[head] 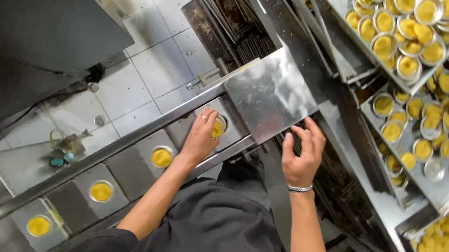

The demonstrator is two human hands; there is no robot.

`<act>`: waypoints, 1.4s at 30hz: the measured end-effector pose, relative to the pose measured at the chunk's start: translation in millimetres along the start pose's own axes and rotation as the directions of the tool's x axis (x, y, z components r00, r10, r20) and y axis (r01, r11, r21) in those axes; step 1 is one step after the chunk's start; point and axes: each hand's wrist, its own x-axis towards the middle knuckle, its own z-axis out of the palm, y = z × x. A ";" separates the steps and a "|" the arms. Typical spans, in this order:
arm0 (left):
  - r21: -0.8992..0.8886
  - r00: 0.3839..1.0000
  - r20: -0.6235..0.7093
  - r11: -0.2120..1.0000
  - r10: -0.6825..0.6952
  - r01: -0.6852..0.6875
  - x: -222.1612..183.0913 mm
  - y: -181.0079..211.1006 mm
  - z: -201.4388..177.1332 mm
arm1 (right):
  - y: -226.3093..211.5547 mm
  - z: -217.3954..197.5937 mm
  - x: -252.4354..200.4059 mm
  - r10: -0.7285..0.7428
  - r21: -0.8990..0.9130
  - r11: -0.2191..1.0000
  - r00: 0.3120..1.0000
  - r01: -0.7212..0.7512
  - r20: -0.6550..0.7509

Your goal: The person sorts pastry tins by taking empty ones from a conveyor belt and placing them onto a tray, while moving filled tins from the tray back onto the conveyor belt.

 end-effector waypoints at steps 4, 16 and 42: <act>0.055 0.990 -0.049 0.989 -0.132 0.135 -11.0 2.3 13.5 | 41.2 -28.6 53.1 -0.015 0.041 0.999 0.999 0.013 0.045; 0.144 0.732 -0.417 0.756 -0.539 0.639 -40.3 26.3 31.8 | 147.6 -63.5 204.3 -0.193 0.314 0.939 0.970 0.139 0.151; -0.033 0.533 -0.593 0.680 -0.604 0.733 6.8 57.3 76.8 | 218.6 -93.5 363.5 -0.523 0.203 0.843 0.846 0.498 0.100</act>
